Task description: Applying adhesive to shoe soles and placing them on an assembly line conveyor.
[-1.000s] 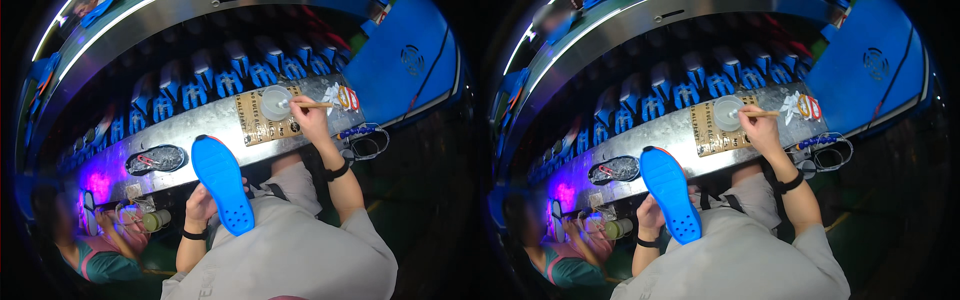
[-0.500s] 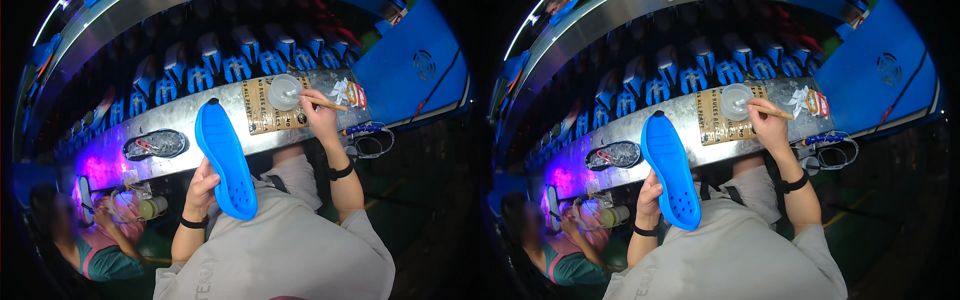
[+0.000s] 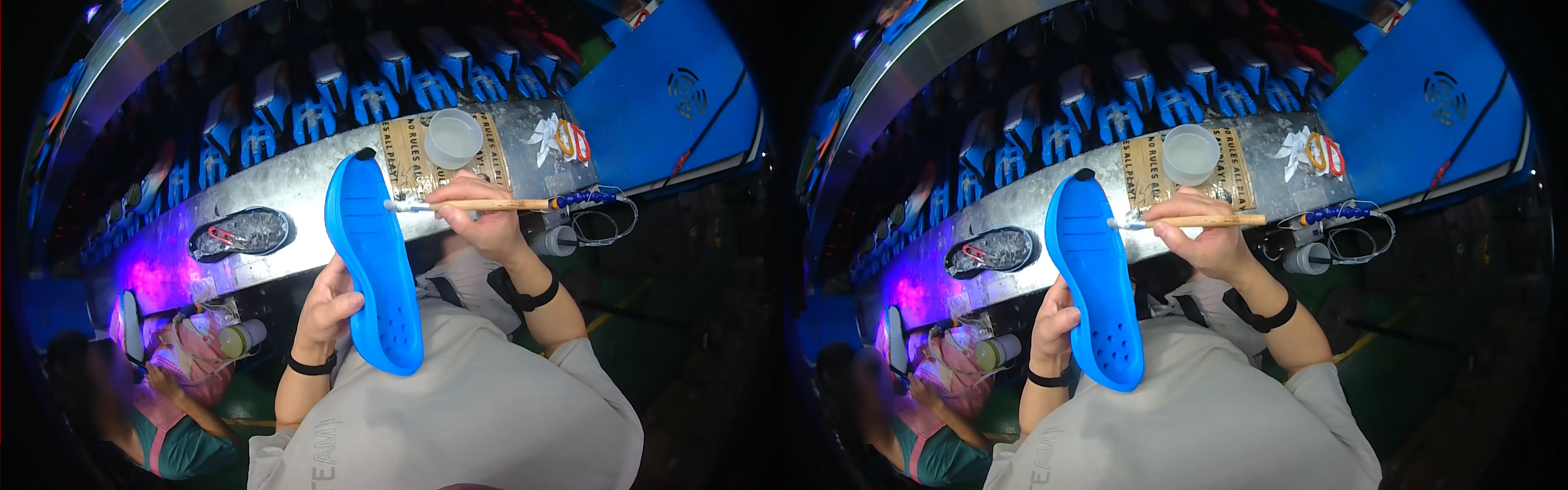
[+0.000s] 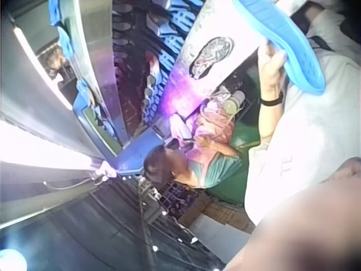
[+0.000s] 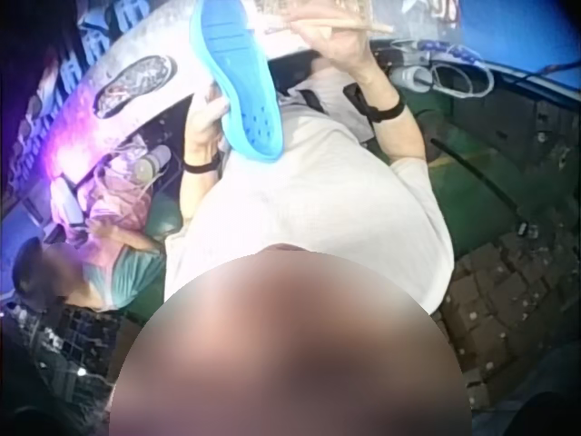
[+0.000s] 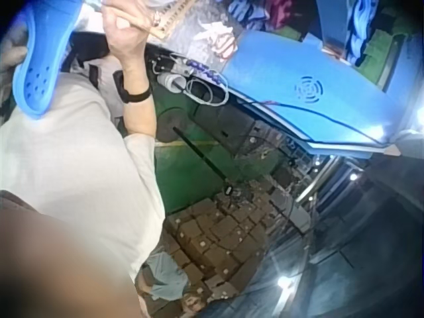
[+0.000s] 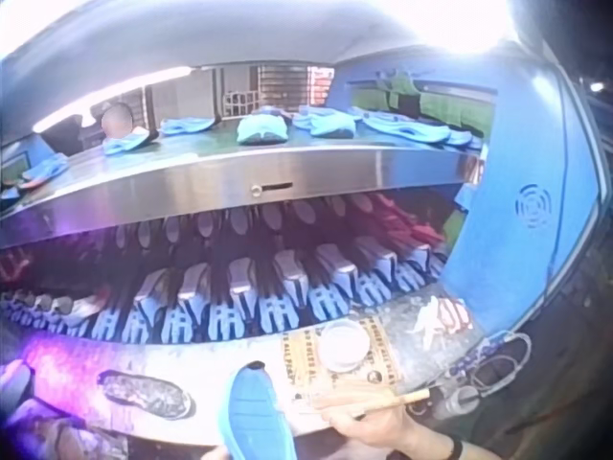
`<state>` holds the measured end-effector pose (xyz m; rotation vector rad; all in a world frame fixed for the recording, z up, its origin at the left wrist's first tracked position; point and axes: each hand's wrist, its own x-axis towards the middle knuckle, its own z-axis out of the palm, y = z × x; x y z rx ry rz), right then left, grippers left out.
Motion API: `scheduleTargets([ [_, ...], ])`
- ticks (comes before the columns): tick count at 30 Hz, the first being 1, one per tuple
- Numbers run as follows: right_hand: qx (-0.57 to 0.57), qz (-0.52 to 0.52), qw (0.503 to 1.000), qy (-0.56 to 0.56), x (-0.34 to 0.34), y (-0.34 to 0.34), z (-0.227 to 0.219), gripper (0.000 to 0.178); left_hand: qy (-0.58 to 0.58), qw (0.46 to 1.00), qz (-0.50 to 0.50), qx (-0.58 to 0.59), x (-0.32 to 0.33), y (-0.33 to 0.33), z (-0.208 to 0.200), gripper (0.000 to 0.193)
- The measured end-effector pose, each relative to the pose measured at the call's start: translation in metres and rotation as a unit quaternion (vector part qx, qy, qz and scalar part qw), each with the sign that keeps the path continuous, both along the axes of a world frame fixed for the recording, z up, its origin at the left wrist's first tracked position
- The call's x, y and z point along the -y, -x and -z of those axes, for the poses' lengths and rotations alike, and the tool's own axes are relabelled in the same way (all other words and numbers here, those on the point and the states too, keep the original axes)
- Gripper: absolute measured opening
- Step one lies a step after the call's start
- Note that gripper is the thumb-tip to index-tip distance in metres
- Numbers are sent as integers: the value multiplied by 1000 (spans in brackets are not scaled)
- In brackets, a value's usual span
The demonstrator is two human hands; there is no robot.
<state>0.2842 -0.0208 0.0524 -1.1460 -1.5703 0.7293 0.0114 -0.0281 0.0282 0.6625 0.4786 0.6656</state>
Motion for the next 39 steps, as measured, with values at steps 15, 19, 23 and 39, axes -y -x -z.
scheduleTargets([
  [15, -5, 53, 996, -67, -3, -2, -2, 13, -9, 999, 24, -34, -4, 1, -13, 85],
  [19, 21, -11, 995, -92, 2, -2, -2, 12, -18, 999, 4, -42, -7, 1, -19, 85],
  [23, 24, -66, 994, -89, 8, 0, -6, 12, -70, 995, -29, -64, -8, 2, -22, 84],
  [39, 3, -92, 991, -94, 15, 4, -20, 12, -113, 991, -50, -47, -10, 2, -25, 84],
])
